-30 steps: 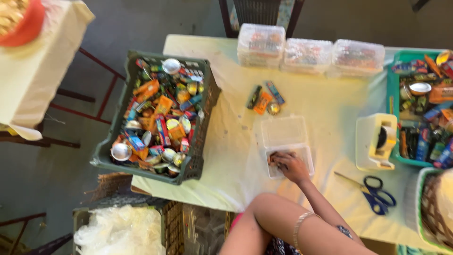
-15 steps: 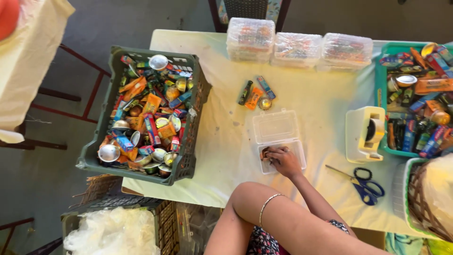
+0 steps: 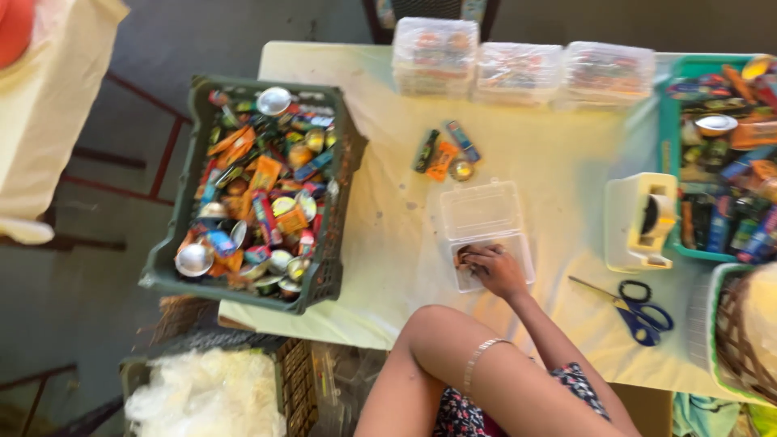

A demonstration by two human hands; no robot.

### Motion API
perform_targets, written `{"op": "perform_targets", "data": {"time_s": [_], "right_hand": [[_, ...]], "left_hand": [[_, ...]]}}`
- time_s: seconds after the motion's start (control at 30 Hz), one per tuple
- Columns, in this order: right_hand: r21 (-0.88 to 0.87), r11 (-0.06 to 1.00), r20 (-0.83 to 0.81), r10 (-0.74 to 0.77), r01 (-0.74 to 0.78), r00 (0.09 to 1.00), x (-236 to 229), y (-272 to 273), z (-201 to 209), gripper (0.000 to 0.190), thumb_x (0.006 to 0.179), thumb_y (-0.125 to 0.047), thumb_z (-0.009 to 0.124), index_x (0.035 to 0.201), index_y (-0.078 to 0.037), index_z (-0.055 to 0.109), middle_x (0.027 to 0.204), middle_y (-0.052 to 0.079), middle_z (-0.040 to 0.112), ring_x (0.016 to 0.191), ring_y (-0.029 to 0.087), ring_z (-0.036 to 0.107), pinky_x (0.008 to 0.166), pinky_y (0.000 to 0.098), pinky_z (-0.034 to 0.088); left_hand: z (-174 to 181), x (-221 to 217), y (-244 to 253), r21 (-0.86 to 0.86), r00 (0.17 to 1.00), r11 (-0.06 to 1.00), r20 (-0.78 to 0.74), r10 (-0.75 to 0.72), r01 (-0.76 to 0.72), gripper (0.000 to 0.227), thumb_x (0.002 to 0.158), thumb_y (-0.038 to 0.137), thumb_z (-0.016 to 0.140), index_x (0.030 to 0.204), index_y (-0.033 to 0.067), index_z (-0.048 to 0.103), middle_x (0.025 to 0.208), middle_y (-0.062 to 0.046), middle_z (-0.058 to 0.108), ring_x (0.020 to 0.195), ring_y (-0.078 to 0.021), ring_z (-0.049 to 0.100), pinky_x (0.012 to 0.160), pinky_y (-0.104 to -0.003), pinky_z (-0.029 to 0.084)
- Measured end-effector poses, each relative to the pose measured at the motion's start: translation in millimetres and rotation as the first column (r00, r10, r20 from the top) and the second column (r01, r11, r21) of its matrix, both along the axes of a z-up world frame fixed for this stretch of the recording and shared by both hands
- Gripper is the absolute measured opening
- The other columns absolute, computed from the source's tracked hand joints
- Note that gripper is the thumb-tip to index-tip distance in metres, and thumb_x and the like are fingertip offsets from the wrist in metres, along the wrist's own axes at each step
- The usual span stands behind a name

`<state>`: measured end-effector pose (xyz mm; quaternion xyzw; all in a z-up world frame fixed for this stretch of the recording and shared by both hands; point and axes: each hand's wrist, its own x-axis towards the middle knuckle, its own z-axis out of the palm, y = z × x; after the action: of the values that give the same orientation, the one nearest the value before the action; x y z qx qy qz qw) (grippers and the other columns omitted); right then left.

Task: Sorting small consumer goods and packaging them into plastic bags and boxes.

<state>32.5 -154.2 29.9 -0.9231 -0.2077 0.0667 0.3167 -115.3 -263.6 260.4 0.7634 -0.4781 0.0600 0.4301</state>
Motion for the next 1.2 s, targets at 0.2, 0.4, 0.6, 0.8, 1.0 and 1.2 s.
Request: {"op": "perform_targets", "data": {"time_s": [0.2,0.4,0.6,0.8,1.0,1.2], "right_hand": [[0.066,0.998,0.062,0.012,-0.016,0.998,0.7,0.9,11.5,0.034,0.079,-0.010,0.074,0.112,-0.016,0.076,0.130,0.003,0.071,0.113,0.033,0.064,0.096,0.0430,0.052],[-0.019,1.000,0.202,-0.012,0.017,0.979,-3.8,4.1,5.0,0.048,0.077,-0.015,0.073,0.124,-0.014,0.069,0.120,0.016,0.064,0.106,0.038,0.062,0.086,0.0455,0.055],[-0.186,0.981,0.041,0.065,-0.057,0.997,8.2,21.5,11.1,0.031,0.083,-0.021,0.071,0.112,-0.011,0.074,0.116,0.009,0.062,0.111,0.035,0.062,0.083,0.0450,0.056],[-0.329,0.810,-0.108,0.479,-0.485,0.871,20.1,15.3,8.9,0.014,0.084,-0.024,0.070,0.087,-0.012,0.078,0.120,0.009,0.059,0.112,0.030,0.059,0.096,0.0419,0.052],[-0.420,0.594,-0.121,0.713,-0.686,0.691,32.3,5.4,52.2,0.026,0.080,-0.017,0.064,0.097,-0.028,0.080,0.114,0.002,0.061,0.112,0.027,0.056,0.085,0.0451,0.050],[-0.538,0.803,0.166,0.399,-0.256,0.902,23.9,-4.7,-14.1,0.023,0.092,-0.031,0.060,0.108,-0.024,0.076,0.117,0.004,0.060,0.096,0.026,0.065,0.073,0.0407,0.053]], "left_hand": [[-34.5,60.2,78.2,0.063,0.994,0.994,0.061,0.089,-0.093,0.026,0.101,0.019,0.058,0.124,0.0118,0.066,0.111,-0.005,0.070,0.103,-0.0211,0.066,0.093,-0.036,0.050],[-182.7,135.8,283.2,0.592,0.772,0.699,-0.192,0.606,-0.402,0.114,0.056,0.035,0.096,0.146,-0.0016,0.037,0.152,-0.022,0.042,0.143,-0.0394,0.038,0.115,-0.050,0.034],[-231.4,132.0,305.6,0.423,0.741,0.846,-0.442,0.505,-0.324,0.143,0.052,0.030,0.097,0.159,-0.0052,0.010,0.167,-0.026,0.016,0.157,-0.0411,0.011,0.125,-0.042,0.025],[-208.5,138.0,321.7,0.418,0.768,0.867,-0.450,0.456,-0.270,0.140,0.055,0.033,0.096,0.161,-0.0025,0.011,0.167,-0.023,0.022,0.157,-0.0359,0.016,0.123,-0.041,0.030],[-194.8,139.3,320.0,0.516,0.773,0.804,-0.367,0.518,-0.294,0.139,0.052,0.044,0.095,0.160,0.0017,0.019,0.166,-0.017,0.029,0.156,-0.0299,0.022,0.117,-0.041,0.038],[-204.8,132.5,309.4,0.579,0.768,0.724,-0.244,0.592,-0.374,0.137,0.051,0.048,0.096,0.159,0.0027,0.026,0.162,-0.014,0.036,0.154,-0.0295,0.026,0.111,-0.050,0.038]]}}
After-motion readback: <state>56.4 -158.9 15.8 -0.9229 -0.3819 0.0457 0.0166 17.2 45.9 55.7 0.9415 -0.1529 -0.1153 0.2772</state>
